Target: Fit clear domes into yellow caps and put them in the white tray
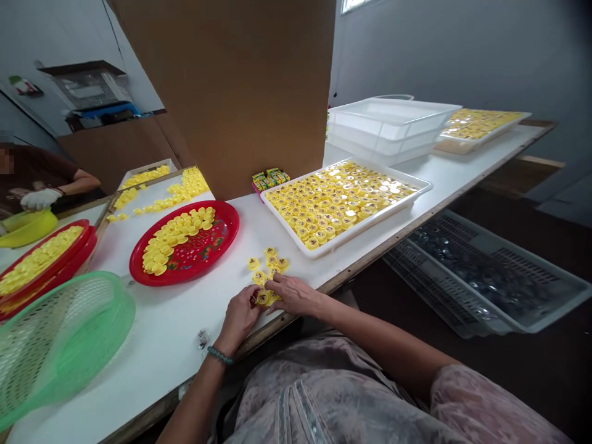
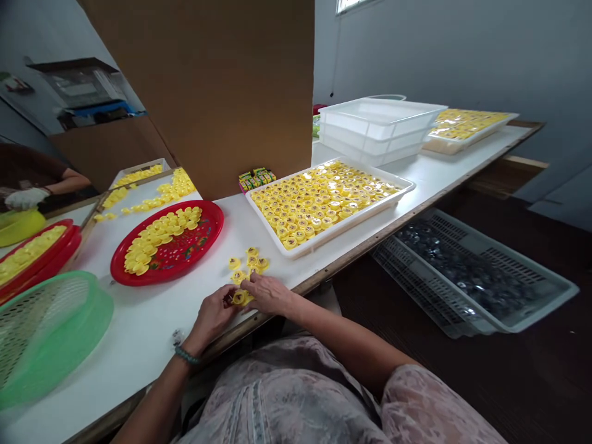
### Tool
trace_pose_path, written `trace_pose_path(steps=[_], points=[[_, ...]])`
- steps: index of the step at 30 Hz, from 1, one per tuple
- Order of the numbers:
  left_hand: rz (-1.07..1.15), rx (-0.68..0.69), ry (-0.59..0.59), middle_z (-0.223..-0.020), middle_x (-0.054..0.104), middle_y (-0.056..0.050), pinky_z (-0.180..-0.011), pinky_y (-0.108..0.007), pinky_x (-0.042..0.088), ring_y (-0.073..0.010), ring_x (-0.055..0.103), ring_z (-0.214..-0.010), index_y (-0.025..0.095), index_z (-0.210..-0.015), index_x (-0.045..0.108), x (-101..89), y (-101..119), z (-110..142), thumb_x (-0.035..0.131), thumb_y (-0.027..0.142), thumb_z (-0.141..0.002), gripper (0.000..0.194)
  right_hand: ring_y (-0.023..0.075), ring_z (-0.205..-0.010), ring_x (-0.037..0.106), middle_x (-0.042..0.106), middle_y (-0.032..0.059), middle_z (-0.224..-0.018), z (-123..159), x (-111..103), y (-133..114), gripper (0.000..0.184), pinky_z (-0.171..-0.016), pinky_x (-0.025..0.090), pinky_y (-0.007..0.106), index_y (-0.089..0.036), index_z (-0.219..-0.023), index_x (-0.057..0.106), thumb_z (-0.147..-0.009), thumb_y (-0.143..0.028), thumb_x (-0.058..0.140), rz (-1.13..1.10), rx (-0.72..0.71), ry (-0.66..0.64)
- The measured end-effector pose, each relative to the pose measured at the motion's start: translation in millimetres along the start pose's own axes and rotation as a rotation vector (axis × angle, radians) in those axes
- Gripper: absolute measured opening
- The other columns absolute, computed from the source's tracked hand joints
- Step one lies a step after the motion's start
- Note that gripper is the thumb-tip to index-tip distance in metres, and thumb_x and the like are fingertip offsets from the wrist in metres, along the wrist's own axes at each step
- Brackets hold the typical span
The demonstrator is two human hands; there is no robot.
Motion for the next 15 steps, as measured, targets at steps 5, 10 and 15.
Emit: trace_pose_path(steps=[5,10,15], points=[[0.255,-0.089,-0.062,-0.092,0.065,0.0,-0.073,-0.029,0.047,-0.0202,0.061,-0.082,0.024,-0.109,0.047,4.9,-10,2,0.056,0.024,-0.07,0.04,0.0181,-0.07,0.058,0.055,0.0067,-0.095,-7,9,-11,0.045,-0.056,0.043,0.026,-0.023,-0.117,0.048,-0.083,-0.052,0.051,0.129,-0.079,-0.06],[0.47,-0.199,-0.104,-0.092,0.066,-0.003,-0.076,-0.032,0.051,-0.0236,0.063,-0.086,0.023,-0.107,0.043,15.9,-33,-2,0.061,0.031,-0.062,0.049,0.0163,-0.062,0.058,0.057,0.0067,-0.092,-9,6,-24,0.036,-0.047,0.039,0.024,-0.025,-0.12,0.044,-0.09,-0.044,0.04,0.257,-0.187,-0.037],[0.504,-0.281,-0.021,-0.089,0.068,-0.002,-0.081,-0.033,0.053,-0.0267,0.062,-0.094,0.027,-0.093,0.053,12.9,-57,3,0.066,0.042,-0.055,0.043,0.0135,-0.054,0.057,0.058,0.0032,-0.088,-7,2,-20,0.023,-0.039,0.031,0.022,-0.026,-0.109,0.049,-0.086,-0.031,0.046,0.262,-0.166,-0.003]])
Point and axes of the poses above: each hand's wrist, its own z-axis away from the middle knuckle, its own x-axis out of the palm, y = z × x, the point moved 10 cm from there along -z, towards the middle knuckle
